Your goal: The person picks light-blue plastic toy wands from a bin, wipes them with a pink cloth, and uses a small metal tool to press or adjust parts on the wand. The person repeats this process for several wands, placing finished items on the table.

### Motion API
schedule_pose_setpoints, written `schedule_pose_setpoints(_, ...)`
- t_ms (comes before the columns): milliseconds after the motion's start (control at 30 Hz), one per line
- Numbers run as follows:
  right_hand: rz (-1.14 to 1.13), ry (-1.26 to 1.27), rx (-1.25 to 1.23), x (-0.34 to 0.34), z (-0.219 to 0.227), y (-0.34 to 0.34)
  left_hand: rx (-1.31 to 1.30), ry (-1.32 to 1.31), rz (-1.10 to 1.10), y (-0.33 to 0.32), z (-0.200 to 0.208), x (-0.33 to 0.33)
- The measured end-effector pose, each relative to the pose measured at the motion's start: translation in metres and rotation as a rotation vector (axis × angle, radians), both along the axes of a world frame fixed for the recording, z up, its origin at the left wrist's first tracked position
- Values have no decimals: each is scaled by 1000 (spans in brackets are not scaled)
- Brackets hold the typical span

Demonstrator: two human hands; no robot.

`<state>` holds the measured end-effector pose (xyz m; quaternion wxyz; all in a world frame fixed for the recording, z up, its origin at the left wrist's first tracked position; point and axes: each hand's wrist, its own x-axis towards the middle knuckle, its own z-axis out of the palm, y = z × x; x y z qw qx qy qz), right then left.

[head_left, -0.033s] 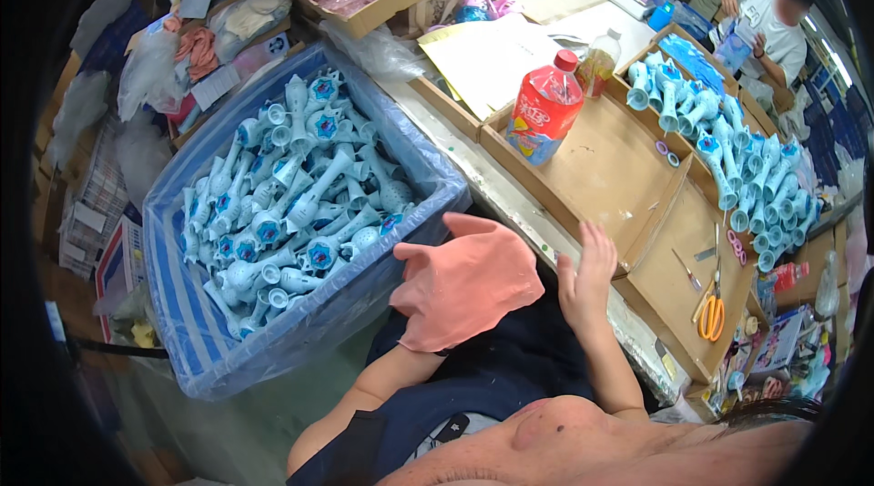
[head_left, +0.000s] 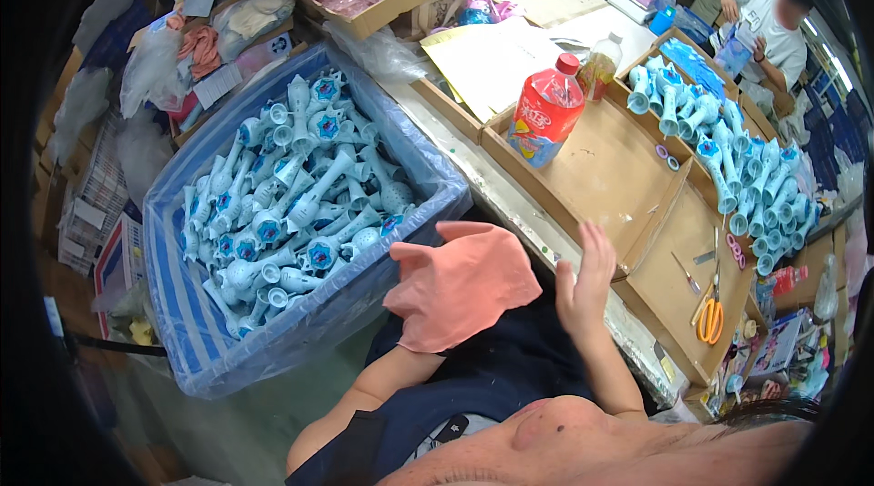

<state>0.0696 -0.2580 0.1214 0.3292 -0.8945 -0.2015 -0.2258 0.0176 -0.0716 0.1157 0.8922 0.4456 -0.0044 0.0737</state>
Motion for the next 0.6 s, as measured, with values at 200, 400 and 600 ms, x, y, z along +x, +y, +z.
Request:
schedule_pose_setpoints(200,812,-101,-151,-65,-4,69,-107,-89,-306,-3,1,2)
schedule_pose_setpoints(400,768,-22,-324,-28,-13,81,-44,-109,-328,13,-9,-6)
schedule_pose_setpoints(600,289,90,-246,31,-21,86,104,-110,-193,57,-8,-13)
